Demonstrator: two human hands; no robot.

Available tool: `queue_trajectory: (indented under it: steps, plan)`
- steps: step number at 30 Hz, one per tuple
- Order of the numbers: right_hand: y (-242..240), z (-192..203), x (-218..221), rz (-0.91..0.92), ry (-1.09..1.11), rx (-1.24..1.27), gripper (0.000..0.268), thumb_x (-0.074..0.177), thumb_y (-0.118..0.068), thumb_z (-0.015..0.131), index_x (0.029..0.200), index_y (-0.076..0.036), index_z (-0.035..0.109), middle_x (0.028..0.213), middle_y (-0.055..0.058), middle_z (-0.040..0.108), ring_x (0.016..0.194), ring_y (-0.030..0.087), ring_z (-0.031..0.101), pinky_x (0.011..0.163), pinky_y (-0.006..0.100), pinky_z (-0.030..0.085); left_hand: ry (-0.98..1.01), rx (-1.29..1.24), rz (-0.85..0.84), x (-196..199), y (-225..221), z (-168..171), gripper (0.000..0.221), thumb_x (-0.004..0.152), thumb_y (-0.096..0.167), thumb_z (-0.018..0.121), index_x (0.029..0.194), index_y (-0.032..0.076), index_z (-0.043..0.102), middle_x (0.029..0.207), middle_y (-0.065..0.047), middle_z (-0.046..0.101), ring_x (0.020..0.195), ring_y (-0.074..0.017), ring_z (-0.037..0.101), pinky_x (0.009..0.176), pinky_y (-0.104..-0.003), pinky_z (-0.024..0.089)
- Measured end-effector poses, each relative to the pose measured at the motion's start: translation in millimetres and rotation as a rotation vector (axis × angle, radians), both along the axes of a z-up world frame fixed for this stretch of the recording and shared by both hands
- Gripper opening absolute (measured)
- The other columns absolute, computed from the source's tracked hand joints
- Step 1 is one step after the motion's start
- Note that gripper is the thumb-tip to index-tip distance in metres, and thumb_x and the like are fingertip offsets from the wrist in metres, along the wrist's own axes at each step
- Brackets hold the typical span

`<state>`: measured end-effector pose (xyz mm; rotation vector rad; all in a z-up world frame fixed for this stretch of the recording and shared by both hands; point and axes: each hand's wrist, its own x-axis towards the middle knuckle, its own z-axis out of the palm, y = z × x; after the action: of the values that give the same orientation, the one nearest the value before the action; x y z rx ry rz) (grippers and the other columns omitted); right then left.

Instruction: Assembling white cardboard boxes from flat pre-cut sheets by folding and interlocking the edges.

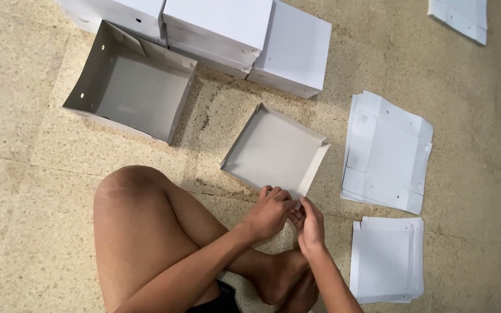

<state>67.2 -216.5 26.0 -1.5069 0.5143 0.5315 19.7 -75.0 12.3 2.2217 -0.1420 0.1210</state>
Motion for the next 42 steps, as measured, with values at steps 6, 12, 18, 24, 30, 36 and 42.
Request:
queue_trajectory:
  steps: [6,12,18,24,30,36,42]
  plan:
    - [15,17,-16,-0.104,-0.115,-0.065,0.020,0.102,-0.015,0.058,0.087,-0.006,0.066,0.078,0.004,0.060,0.071,0.013,0.058,0.061,0.025,0.051,0.022,-0.136,-0.041,-7,9,32,0.025,0.099,0.005,0.048,0.109,0.005,0.071,0.095,-0.014,0.063,0.089,-0.0308,0.055,0.083,-0.044,0.041]
    - [10,73,-18,0.008,-0.062,-0.051,0.022,0.103,-0.013,0.053,0.110,0.001,0.069,0.102,0.012,0.070,0.084,0.020,0.063,0.074,0.031,0.053,-0.007,-0.194,-0.041,-11,16,49,0.029,0.096,0.011,0.051,0.119,0.007,0.066,0.099,-0.013,0.065,0.089,-0.0312,0.056,0.081,-0.045,0.044]
    - [-18,109,-19,0.100,0.040,-0.028,0.026,0.099,-0.006,0.053,0.120,0.006,0.065,0.117,0.021,0.069,0.098,0.033,0.067,0.093,0.044,0.054,-0.075,-0.364,-0.151,-17,19,60,0.045,0.099,0.027,0.055,0.141,0.012,0.054,0.124,-0.017,0.067,0.111,-0.0363,0.062,0.094,-0.046,0.045]
    - [-25,178,0,0.188,0.114,-0.315,0.032,0.095,0.001,0.059,0.122,0.016,0.061,0.112,0.028,0.067,0.101,0.038,0.069,0.097,0.040,0.055,-0.250,-0.457,-0.143,-17,-16,58,0.026,0.100,0.023,0.061,0.121,0.009,0.066,0.098,-0.010,0.063,0.087,-0.0279,0.062,0.083,-0.040,0.046]
    - [-37,191,19,0.375,0.063,-0.439,0.019,0.091,-0.003,0.068,0.100,0.013,0.068,0.098,0.028,0.076,0.092,0.036,0.079,0.092,0.034,0.060,-0.274,-0.400,-0.281,-3,-13,72,0.011,0.100,0.016,0.057,0.106,0.007,0.060,0.098,-0.010,0.063,0.090,-0.0294,0.062,0.083,-0.041,0.044]
    - [13,199,30,0.400,0.080,-0.542,0.024,0.092,-0.012,0.067,0.108,0.005,0.072,0.101,0.024,0.084,0.093,0.025,0.078,0.095,0.030,0.054,-0.338,-0.396,-0.200,21,31,65,0.013,0.097,0.015,0.061,0.102,0.006,0.069,0.093,-0.009,0.068,0.086,-0.0278,0.065,0.078,-0.039,0.047]
    - [13,183,36,0.448,0.064,-0.554,0.031,0.090,-0.010,0.067,0.115,0.006,0.076,0.100,0.023,0.083,0.089,0.026,0.077,0.092,0.031,0.057,-0.254,-0.518,-0.164,15,32,58,0.015,0.099,0.016,0.060,0.105,0.006,0.069,0.096,-0.009,0.065,0.088,-0.0270,0.063,0.080,-0.041,0.048]
